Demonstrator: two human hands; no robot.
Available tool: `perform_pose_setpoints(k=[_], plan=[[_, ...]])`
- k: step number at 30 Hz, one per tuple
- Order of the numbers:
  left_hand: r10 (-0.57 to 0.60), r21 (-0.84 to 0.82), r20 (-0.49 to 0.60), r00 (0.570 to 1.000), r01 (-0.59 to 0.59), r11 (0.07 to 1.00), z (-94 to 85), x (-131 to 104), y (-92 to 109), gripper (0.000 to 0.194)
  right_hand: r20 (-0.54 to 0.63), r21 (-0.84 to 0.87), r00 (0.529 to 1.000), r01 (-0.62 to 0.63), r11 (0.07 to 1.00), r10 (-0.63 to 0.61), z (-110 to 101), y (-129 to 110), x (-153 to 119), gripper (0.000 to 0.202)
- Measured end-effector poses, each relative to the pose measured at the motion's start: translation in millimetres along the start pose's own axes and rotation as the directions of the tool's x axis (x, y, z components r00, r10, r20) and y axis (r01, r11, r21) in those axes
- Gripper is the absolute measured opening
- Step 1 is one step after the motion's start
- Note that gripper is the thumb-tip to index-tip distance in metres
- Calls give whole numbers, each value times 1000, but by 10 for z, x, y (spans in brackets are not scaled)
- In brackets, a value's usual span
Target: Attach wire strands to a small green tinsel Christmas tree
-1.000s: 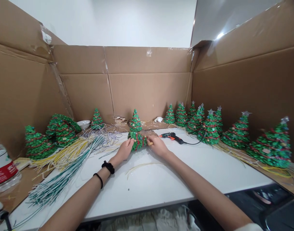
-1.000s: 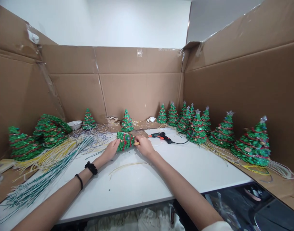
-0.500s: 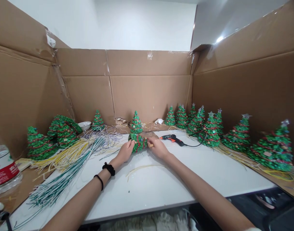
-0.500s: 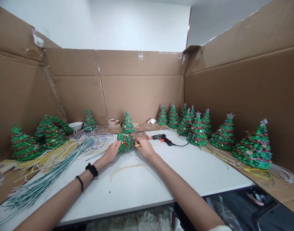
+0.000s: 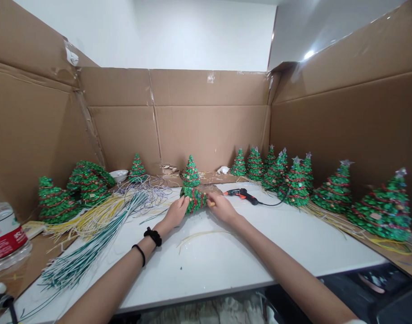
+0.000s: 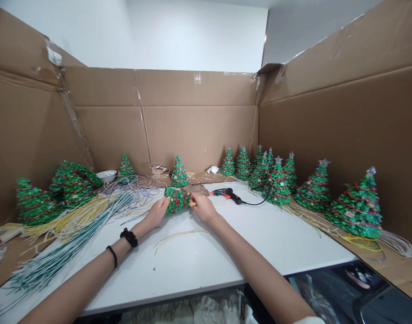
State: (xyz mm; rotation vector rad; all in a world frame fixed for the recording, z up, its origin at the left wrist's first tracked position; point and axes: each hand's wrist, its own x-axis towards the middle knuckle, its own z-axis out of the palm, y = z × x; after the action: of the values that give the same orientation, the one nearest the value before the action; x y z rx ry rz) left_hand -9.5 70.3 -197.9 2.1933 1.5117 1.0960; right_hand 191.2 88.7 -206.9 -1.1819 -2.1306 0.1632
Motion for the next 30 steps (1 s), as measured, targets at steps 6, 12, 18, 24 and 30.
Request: perform_pose_setpoints(k=[6,12,18,24,30], plan=[[19,16,-7,1000,-19,1000,-1,3,5,32,9,-6,1000,-5,1000,5,-1,-3,0,12],[11,6,-11,1000,-11,1000,14,7,-21,33,3,-7,1000,-7,1000,7,5,2,6,11],[15,-4,-1,1000,-15,1000,21,14,-40,32,-4,-13,1000,-4,1000,4,4,-2,1,12],[16,1,-3,1000,-16,1000,17,11,-29,33,8,-7,1000,-17,1000,17,-15,-22,-2,11],[22,8,-6,1000,-22,1000,8,11,-17,33,-3,-17,1000,-3,1000,3,-4,-6,-2,12]])
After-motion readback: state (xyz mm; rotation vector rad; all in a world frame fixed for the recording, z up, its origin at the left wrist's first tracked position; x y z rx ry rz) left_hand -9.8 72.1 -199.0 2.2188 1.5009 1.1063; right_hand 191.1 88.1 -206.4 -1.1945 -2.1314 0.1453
